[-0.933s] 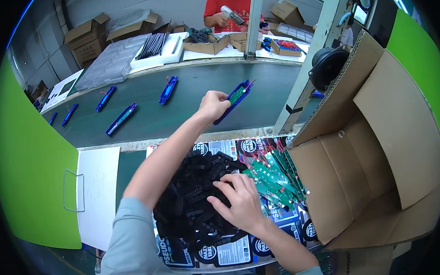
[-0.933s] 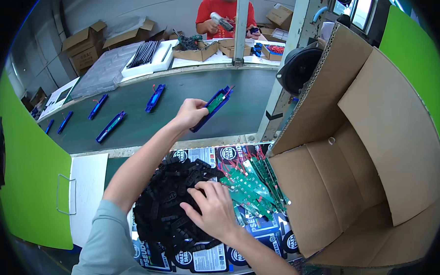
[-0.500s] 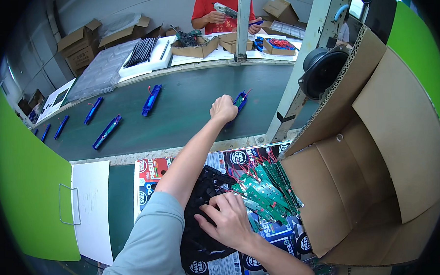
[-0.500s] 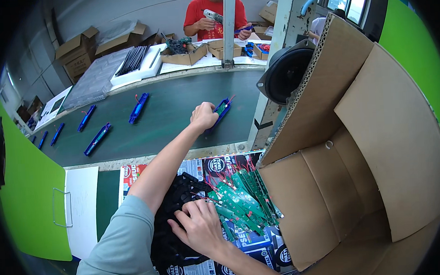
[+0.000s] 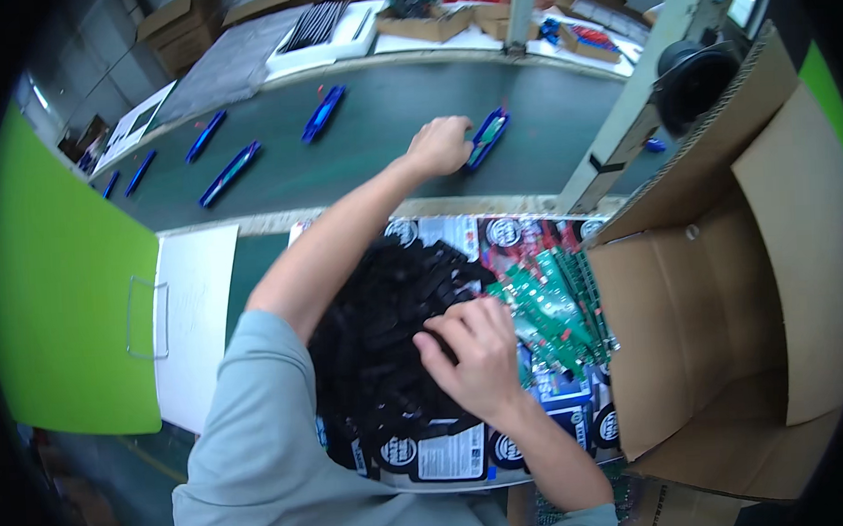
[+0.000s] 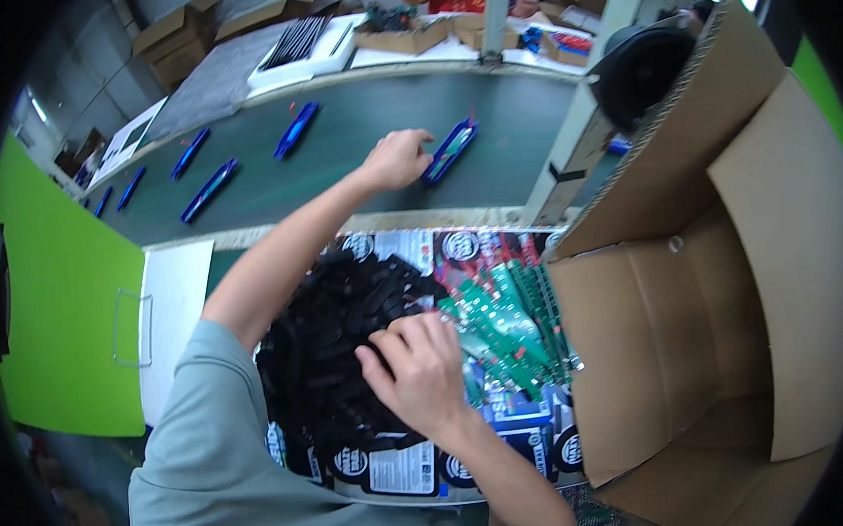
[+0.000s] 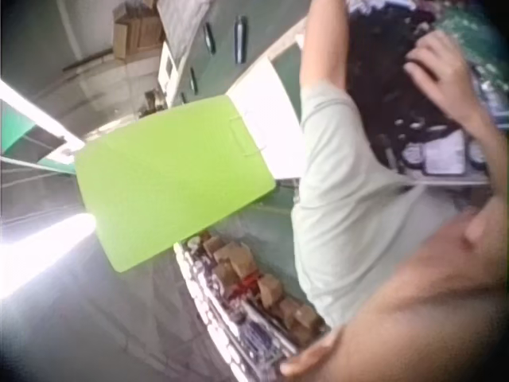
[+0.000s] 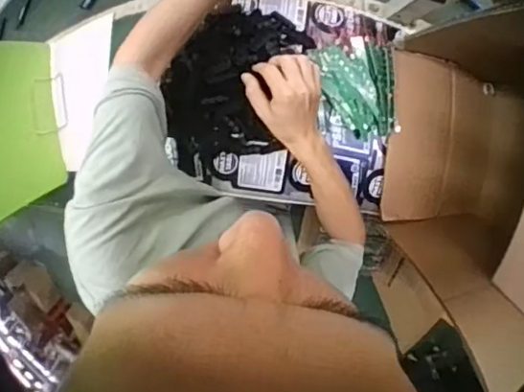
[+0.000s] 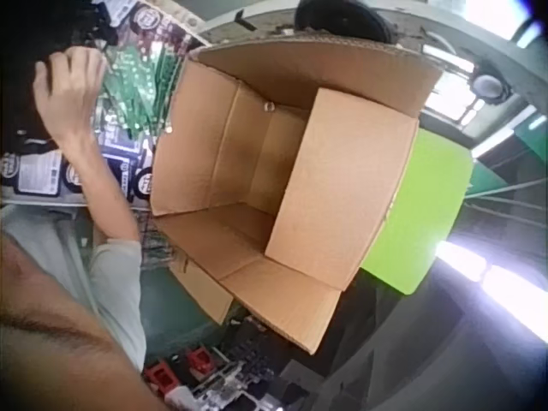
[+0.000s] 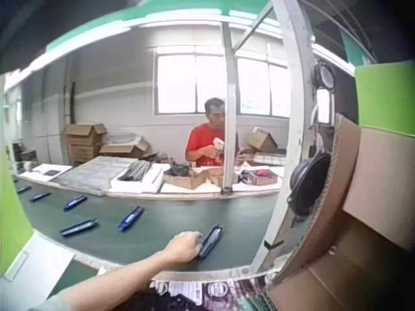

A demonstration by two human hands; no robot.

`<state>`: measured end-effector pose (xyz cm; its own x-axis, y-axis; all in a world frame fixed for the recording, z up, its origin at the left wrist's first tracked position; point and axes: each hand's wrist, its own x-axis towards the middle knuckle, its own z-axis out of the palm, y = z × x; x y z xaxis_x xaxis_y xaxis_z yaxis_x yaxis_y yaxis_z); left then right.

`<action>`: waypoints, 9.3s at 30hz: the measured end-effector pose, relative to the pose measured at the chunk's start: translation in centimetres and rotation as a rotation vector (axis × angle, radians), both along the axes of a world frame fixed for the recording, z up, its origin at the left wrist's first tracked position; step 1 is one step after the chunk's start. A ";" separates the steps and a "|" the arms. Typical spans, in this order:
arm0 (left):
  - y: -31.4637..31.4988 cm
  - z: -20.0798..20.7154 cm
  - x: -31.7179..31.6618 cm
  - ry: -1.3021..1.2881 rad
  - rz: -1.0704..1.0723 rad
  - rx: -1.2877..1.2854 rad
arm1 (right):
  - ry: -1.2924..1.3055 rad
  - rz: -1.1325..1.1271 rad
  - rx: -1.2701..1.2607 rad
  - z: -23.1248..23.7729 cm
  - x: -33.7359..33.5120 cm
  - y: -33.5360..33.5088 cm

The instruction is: The person inserts green circuit boards into blue plastic housings at a workbench. They pick up a housing and a board, align the components, and press them together before placing the assembled unit on the table. The person repeats this process for multiple units throughout the clip.

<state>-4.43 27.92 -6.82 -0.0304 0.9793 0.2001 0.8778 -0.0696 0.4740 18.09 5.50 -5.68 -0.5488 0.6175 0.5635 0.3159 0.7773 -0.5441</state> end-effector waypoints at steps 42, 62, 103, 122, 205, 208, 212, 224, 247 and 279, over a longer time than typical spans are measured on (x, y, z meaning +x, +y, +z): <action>-26.4 8.7 2.3 -0.315 -0.613 0.145 | 0.232 -0.013 -0.206 1.0 0.7 -0.8; -24.0 8.6 0.6 -0.388 -0.517 0.266 | 0.232 -0.125 -0.175 0.1 1.4 -0.3; -25.1 6.7 1.9 -0.250 -0.685 0.221 | 0.447 -0.114 -0.398 -2.0 1.7 -0.8; -24.9 7.5 1.5 -0.407 -0.595 0.314 | 0.347 -0.192 -0.329 -1.7 1.4 -0.3; -21.7 7.6 8.6 -0.480 -0.251 0.076 | 0.518 -0.603 0.016 3.4 3.8 2.8; -21.8 7.5 8.5 -0.357 -0.286 0.242 | 0.459 -0.524 -0.200 3.6 5.2 3.2; -22.4 7.8 7.7 -0.335 -0.283 0.262 | 0.496 -0.345 -0.397 3.1 5.5 3.8; -23.2 8.2 2.8 -0.835 -0.039 0.022 | -0.411 -0.173 0.041 2.9 5.3 2.8; -22.8 7.0 3.1 -0.840 -0.097 0.034 | -0.394 -0.223 0.061 3.1 4.9 1.9; -23.7 6.0 5.4 -1.311 -0.452 -0.324 | 0.725 -0.136 -0.359 4.5 3.1 -0.1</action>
<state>1.00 4.19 -0.83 0.3071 0.9508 0.0410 -0.2694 0.0456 0.9619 21.21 5.41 -1.19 -0.0313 0.8625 0.5051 -0.1309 0.4975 -0.8576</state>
